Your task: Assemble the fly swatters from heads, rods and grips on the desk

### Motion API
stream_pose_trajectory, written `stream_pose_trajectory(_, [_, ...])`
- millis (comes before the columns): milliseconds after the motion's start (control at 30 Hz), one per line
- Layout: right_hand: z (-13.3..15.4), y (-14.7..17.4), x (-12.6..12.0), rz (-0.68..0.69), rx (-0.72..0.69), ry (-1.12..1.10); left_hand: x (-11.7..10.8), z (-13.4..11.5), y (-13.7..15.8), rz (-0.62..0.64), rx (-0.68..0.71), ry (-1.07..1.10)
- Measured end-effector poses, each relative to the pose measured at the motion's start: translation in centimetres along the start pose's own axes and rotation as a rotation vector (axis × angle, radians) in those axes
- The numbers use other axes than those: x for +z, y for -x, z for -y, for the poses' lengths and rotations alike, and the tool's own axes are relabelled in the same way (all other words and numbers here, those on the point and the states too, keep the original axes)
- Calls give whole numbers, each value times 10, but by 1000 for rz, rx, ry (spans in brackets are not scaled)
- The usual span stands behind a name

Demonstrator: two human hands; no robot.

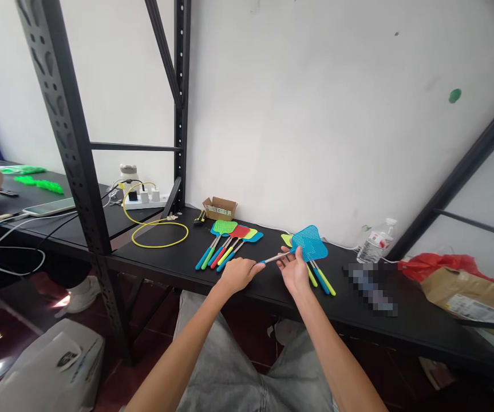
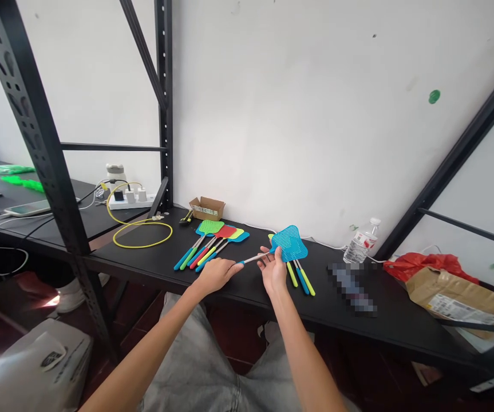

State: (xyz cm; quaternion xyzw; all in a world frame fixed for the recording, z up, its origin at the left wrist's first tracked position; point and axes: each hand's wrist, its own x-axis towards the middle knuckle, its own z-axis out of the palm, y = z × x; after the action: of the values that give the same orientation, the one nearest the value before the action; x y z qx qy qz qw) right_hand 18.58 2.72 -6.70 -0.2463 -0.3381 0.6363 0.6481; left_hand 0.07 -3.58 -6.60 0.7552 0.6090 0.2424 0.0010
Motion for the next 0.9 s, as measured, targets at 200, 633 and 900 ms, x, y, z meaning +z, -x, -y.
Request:
stream_pose_trajectory(200, [0, 7, 4, 28, -5, 26, 1, 0, 0, 13, -9, -2])
stream_pose_trajectory(633, [-20, 34, 37, 238, 25, 317, -10, -5, 3, -3, -30, 129])
stream_pose_trajectory(900, [18, 4, 22, 170, -144, 653, -13, -6, 5, -40, 2, 212])
